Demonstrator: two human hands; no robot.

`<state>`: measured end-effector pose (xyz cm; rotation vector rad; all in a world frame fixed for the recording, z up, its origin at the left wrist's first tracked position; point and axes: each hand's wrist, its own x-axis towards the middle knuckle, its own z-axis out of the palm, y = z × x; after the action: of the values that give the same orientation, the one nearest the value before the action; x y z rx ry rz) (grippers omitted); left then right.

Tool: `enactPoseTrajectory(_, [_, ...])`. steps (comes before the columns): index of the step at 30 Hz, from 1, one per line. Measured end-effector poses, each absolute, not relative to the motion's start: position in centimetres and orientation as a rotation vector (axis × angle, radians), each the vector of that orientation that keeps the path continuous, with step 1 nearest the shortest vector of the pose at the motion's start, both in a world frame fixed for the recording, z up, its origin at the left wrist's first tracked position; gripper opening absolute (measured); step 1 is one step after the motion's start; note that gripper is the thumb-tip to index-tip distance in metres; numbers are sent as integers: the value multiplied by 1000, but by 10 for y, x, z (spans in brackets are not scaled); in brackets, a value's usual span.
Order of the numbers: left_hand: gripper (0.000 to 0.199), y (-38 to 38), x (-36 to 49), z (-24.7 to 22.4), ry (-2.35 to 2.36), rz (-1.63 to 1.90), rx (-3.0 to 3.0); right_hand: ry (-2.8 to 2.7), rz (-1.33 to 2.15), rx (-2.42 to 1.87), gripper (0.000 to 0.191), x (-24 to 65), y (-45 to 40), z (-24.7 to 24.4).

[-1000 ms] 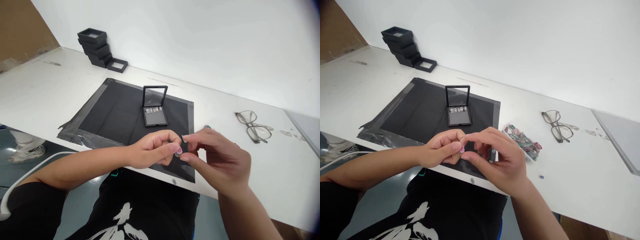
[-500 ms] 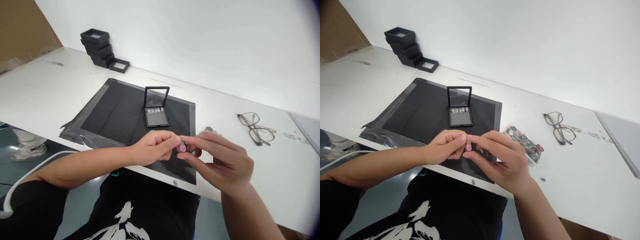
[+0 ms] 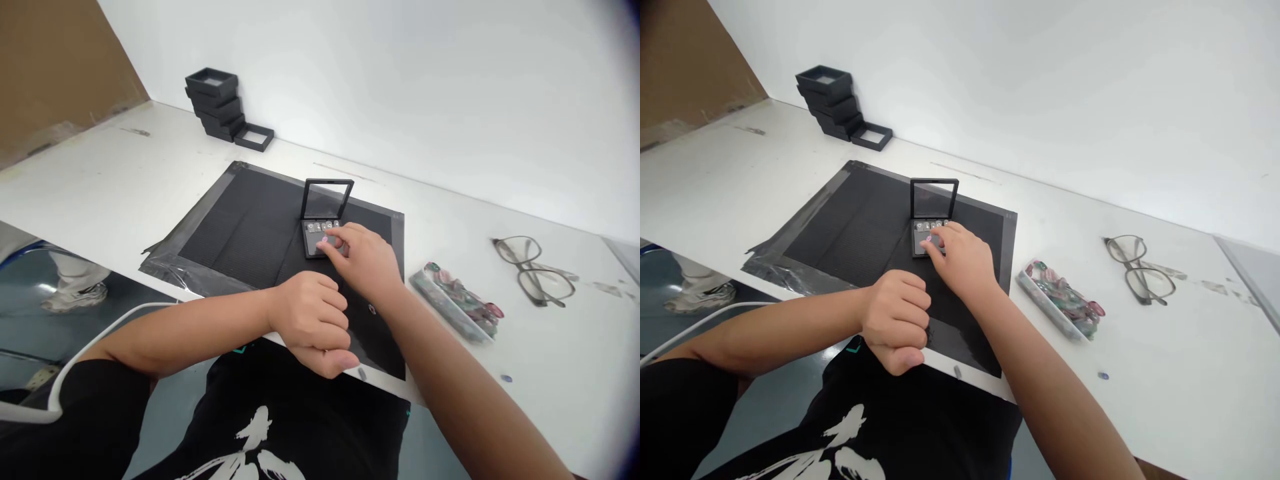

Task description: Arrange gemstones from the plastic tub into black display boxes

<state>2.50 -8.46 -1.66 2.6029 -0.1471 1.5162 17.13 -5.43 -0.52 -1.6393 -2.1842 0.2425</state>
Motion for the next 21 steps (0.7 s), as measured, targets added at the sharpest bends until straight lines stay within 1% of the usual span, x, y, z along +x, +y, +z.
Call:
enactPoseTrajectory(4, [36, -87, 27, -20, -107, 1509, 2584, -2246, 263, -1668, 29, 167, -47, -22])
enactPoseTrajectory(10, [39, -88, 28, -22, -128, 1462, 2613, -2323, 248, -1685, 36, 170, -47, -24])
enactPoseTrajectory(12, [39, -88, 28, -19, -114, 1338, 2630, -2351, 216, -1683, 38, 170, -49, -24])
enactPoseTrajectory(16, [40, -87, 29, -13, 4, 944, 2631, -2360, 181, -1710, 38, 169, -51, -23])
enactPoseTrajectory(18, [40, -87, 30, -12, 31, 872, 2597, -2327, 203, -1710, 36, 168, -51, -23])
enactPoseTrajectory(21, [41, -87, 31, -13, 29, 884, 2582, -2277, 250, -1705, 33, 168, -49, -24])
